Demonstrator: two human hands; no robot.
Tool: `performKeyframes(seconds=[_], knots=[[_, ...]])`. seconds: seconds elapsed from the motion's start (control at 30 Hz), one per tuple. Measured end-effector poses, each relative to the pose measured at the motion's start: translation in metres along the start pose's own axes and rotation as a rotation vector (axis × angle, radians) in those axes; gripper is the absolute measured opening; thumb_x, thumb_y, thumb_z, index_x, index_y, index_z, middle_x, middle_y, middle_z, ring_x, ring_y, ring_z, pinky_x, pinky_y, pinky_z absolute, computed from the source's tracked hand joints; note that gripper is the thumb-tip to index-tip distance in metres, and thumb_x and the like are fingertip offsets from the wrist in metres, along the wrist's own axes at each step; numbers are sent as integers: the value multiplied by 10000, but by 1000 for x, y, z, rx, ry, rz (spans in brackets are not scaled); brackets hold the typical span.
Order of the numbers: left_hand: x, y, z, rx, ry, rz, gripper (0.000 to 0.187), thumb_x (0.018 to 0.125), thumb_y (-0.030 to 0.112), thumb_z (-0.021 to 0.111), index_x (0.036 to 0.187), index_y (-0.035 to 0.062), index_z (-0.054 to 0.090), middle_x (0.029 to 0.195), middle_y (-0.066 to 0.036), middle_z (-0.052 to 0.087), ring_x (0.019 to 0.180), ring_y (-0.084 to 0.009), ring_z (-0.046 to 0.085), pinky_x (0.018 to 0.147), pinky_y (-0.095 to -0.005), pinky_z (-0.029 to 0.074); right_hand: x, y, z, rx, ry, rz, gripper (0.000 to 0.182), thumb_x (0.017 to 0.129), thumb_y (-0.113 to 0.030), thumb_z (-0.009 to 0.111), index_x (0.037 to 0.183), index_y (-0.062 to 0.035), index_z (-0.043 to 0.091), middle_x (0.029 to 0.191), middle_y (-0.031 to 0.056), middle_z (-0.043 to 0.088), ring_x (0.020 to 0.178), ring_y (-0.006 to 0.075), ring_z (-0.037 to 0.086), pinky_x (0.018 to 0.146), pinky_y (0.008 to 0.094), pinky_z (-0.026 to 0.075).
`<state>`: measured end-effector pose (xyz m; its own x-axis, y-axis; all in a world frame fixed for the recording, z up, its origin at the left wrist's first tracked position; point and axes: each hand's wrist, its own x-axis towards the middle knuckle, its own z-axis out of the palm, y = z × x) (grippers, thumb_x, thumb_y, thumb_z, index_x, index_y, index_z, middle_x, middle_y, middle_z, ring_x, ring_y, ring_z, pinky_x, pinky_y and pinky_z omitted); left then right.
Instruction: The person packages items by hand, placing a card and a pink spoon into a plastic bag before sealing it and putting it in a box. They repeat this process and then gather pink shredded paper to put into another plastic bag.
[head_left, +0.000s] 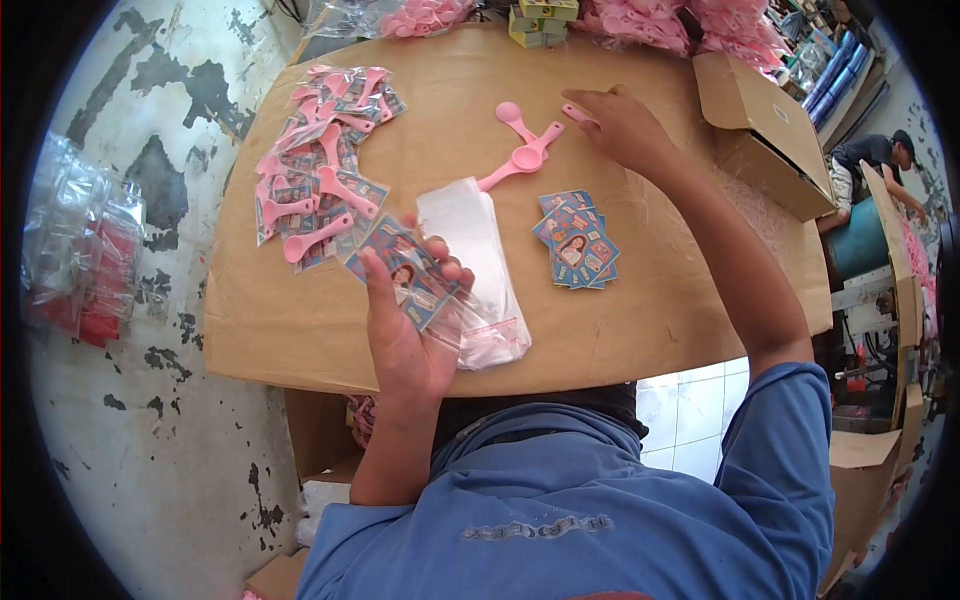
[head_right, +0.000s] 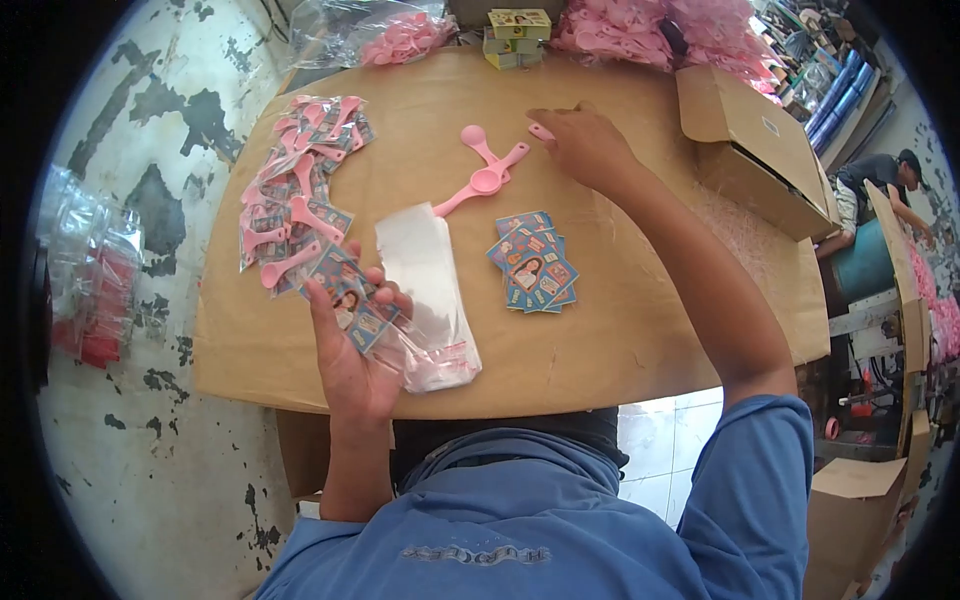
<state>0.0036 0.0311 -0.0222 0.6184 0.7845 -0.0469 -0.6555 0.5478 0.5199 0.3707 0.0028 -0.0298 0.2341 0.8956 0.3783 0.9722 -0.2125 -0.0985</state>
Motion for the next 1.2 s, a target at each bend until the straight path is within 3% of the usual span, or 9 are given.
performKeyframes(seconds=[0.07,0.17,0.47,0.53,0.67,0.8,0.93,1.0,1.2], knots=[[-2,5,-5,0,-2,8,634,1037,561,568,1444,81,491,1079,-80,666,916,-165,660,930,-384,542,10,4,12,-128,-134,42,372,949,-143,649,1320,-138,671,1193,106,737,1109,317,632,947,432,520],[-5,14,-12,12,7,72,627,1034,528,601,1449,69,499,1093,-80,657,920,-164,656,943,-368,534,13,2,15,-110,-103,27,309,940,-97,636,1245,-120,683,1156,131,720,1107,332,635,930,450,517],[13,9,-10,-87,-48,195,558,1047,489,598,1406,66,537,1083,-77,675,946,-160,654,966,-366,534,-17,-29,-46,222,283,-85,202,952,-69,649,1144,-78,708,1054,137,690,956,309,673,813,411,532],[19,11,-8,-100,-28,282,535,1053,471,591,1395,62,544,1090,-76,671,959,-162,651,984,-364,533,-39,-56,-87,258,306,-21,199,953,-71,653,1146,-44,692,989,97,686,927,220,676,801,351,520],[33,17,-10,-233,-66,379,501,1048,402,621,1362,20,543,1120,-96,659,997,-209,649,1051,-401,530,-104,-85,-110,992,277,272,138,985,-60,668,1090,24,636,955,38,658,871,98,650,710,262,504],[35,15,-10,-270,-155,396,479,1044,385,629,1336,14,547,1166,-116,640,1085,-231,635,1110,-419,511,-153,-124,-92,1429,288,485,159,1008,-31,628,1147,28,575,974,103,658,788,151,691,667,269,574],[33,2,-1,-239,-148,354,484,1045,417,615,1351,50,535,1180,-110,641,1109,-227,632,1121,-427,499,-168,-163,-69,1682,299,627,136,1009,-12,618,1120,44,564,1029,140,662,845,215,742,748,306,637],[33,-4,6,-217,-125,337,513,1045,475,597,1384,102,506,1162,-95,652,1078,-215,642,1101,-441,499,-167,-175,-65,1750,271,634,126,1014,-20,617,1110,39,562,1033,149,668,865,217,747,757,311,639],[23,-23,25,-63,-76,322,573,1049,513,562,1421,91,452,1158,-102,643,1105,-226,644,1098,-454,501,-154,-203,-58,1854,241,603,143,1005,-17,664,1103,24,567,1040,157,705,944,230,751,822,335,632]])
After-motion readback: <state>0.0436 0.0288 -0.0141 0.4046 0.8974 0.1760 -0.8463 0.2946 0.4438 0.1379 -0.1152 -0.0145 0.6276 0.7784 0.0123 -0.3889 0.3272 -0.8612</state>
